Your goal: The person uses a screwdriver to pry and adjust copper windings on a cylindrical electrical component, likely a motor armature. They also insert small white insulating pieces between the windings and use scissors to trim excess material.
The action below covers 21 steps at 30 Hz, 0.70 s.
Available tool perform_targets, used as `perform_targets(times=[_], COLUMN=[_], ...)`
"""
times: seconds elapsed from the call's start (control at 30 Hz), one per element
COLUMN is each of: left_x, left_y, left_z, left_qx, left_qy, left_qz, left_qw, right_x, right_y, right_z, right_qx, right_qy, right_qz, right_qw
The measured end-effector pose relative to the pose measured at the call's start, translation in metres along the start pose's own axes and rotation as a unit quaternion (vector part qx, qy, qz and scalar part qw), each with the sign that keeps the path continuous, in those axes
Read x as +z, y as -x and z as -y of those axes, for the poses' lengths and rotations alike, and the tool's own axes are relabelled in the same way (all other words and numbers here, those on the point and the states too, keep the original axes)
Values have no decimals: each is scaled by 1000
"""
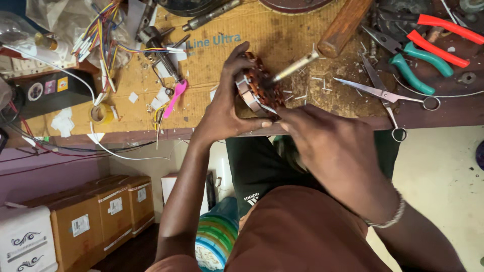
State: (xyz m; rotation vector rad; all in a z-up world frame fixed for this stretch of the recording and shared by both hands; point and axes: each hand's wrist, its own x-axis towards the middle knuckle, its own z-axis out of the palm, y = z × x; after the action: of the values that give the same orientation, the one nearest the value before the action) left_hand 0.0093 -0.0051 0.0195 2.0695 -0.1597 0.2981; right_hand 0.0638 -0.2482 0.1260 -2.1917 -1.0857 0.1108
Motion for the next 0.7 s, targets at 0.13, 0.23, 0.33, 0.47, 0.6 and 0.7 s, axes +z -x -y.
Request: perform_targets(times=[0.13, 0.23, 0.33, 0.47, 0.6, 0.7], left_x=[-5, -2, 10, 33, 54, 75], left_y=[-7, -13, -18, -11, -13, -11], left_z=[-5, -19, -44, -66, -63, -56], left_qx=[-3, -11, -30, -35, -24, -33], left_qy=[14, 2, -29, -124, -179, -210], left_qz=[41, 40, 22, -56, -147, -210], left_qw=[999, 999, 999, 990, 972, 954], right_x=[-2, -2, -7, -14, -10, -5], right_y=[17, 29, 32, 36, 45, 47], right_z=[-16, -26, -33, -42, -53, -64], right_qx=[120, 70, 117, 111, 133, 133], right_qy=[-114, -186, -244, -220, -293, -314], right_qz=[18, -56, -97, -166, -196, -208], right_qw=[986, 979, 958, 955, 926, 917])
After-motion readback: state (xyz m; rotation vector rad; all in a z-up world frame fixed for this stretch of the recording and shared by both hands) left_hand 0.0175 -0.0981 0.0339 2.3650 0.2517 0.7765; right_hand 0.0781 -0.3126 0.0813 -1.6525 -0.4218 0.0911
